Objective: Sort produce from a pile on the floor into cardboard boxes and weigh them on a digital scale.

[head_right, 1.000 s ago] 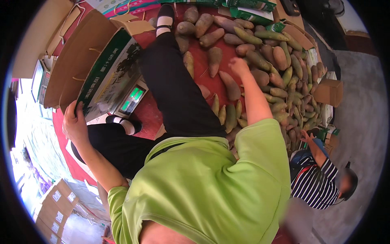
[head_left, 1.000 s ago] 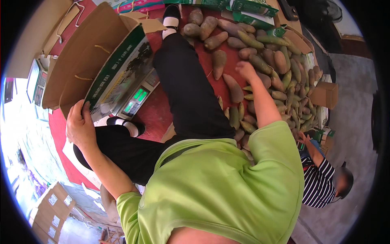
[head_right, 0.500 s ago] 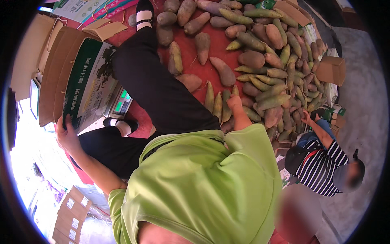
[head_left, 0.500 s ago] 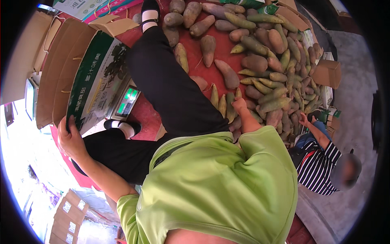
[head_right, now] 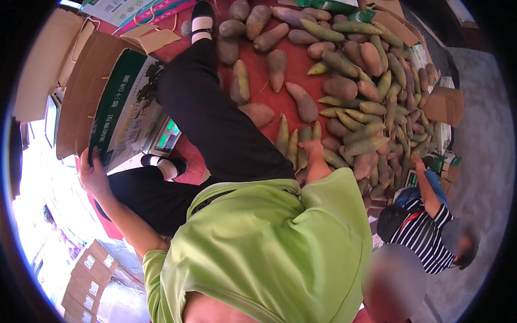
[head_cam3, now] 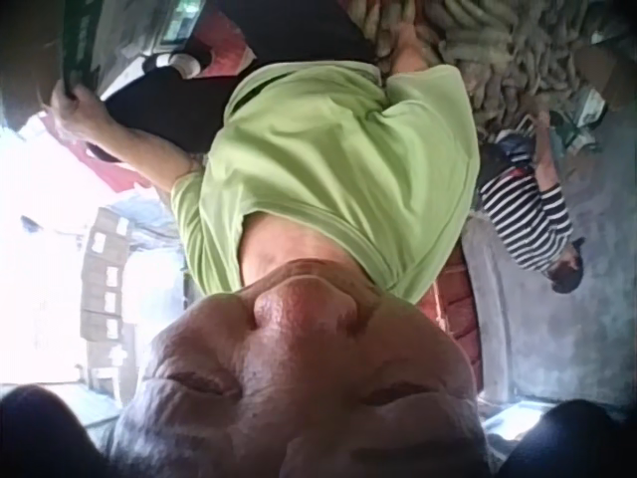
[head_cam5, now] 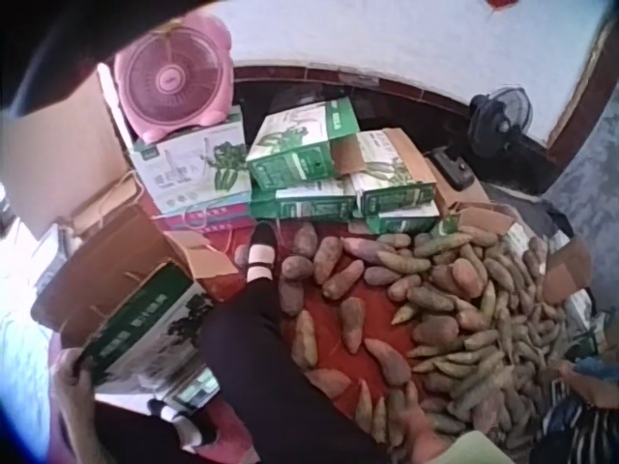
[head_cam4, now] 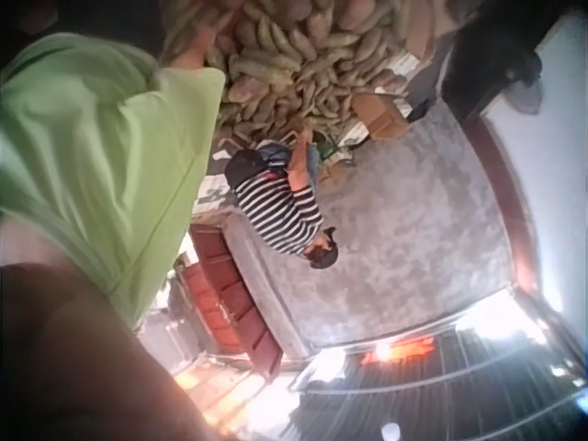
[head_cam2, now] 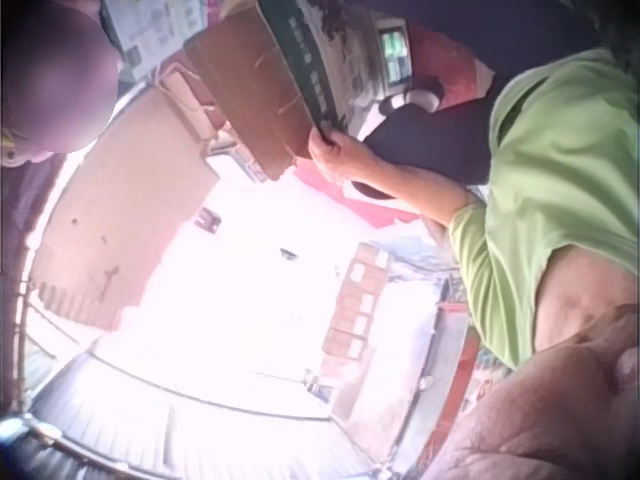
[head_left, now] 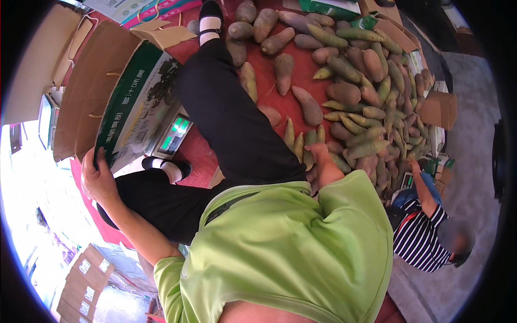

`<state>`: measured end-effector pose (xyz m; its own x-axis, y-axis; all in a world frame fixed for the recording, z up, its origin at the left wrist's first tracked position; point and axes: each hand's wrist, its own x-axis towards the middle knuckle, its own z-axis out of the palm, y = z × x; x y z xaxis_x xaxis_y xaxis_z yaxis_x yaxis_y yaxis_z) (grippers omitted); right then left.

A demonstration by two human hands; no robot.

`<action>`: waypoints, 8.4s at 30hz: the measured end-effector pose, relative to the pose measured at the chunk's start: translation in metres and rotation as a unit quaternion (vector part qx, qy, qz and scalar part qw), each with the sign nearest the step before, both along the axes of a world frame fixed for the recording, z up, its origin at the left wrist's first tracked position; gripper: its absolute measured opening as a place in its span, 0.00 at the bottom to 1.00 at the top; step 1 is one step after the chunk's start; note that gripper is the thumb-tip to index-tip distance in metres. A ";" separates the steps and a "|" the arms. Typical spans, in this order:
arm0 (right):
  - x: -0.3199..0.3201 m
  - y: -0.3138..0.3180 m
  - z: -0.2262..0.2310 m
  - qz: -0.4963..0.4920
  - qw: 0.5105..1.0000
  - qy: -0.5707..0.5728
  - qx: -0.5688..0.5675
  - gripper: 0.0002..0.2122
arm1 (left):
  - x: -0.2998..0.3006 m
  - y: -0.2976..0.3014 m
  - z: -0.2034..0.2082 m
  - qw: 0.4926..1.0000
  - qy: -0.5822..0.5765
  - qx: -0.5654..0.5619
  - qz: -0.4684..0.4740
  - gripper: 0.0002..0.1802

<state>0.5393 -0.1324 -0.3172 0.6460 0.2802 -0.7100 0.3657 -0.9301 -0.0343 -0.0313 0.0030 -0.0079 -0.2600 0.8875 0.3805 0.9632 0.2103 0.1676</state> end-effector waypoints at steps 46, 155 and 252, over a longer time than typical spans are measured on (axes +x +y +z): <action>-0.388 0.291 0.364 0.598 0.445 0.118 0.656 0.18 | 0.015 -0.005 0.018 1.000 -0.024 -0.018 -0.001 0.06; 0.010 0.118 0.037 0.253 0.945 0.057 0.201 0.13 | 0.013 -0.020 0.019 0.999 0.015 -0.031 0.037 0.10; 0.051 0.072 0.036 0.163 0.979 0.057 0.111 0.09 | 0.012 -0.014 0.011 0.999 0.034 0.008 0.004 0.08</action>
<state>0.5904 -0.0603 -0.2815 0.4178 0.6133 -0.6703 0.6235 -0.7301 -0.2795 -0.0189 -0.0114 0.0030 -0.2411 0.8792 0.4109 0.9705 0.2169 0.1054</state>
